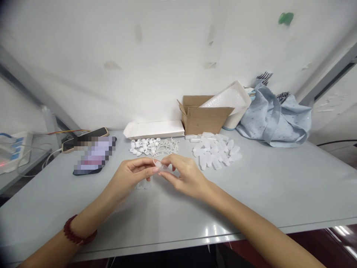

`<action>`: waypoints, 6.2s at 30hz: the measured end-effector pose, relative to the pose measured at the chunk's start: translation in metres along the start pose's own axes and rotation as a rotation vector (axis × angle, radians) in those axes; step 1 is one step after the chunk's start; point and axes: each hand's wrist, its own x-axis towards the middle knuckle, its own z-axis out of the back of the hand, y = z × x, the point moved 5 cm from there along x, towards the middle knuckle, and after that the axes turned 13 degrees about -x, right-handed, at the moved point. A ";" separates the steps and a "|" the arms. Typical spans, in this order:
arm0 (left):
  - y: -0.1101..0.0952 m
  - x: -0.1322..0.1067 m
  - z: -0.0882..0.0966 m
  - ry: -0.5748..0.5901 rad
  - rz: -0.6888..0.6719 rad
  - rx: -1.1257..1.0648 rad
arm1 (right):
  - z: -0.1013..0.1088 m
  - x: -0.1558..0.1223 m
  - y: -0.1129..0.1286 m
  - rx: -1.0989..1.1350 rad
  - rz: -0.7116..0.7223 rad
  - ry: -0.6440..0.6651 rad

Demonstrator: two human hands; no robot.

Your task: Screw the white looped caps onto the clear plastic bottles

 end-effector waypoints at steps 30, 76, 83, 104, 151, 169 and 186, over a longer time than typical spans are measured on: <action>0.000 0.002 0.006 -0.063 0.008 -0.015 | -0.010 -0.004 -0.011 0.250 -0.351 0.132; 0.003 -0.007 -0.009 0.234 -0.371 1.207 | -0.007 0.001 -0.064 0.422 -0.782 0.131; 0.001 -0.010 -0.007 0.262 -0.292 1.200 | 0.004 0.003 -0.070 0.414 -0.808 0.072; 0.006 -0.010 -0.004 0.326 -0.252 1.233 | -0.007 0.004 -0.123 -0.818 -0.323 0.394; 0.005 -0.005 0.007 0.359 -0.202 1.149 | -0.017 0.012 -0.125 -0.864 -0.177 0.532; -0.014 0.003 0.024 -0.033 -0.233 0.896 | 0.023 0.006 -0.083 0.200 -0.610 -0.208; 0.002 0.018 0.026 -0.021 -0.410 1.035 | 0.013 -0.003 -0.084 0.516 -0.891 -0.199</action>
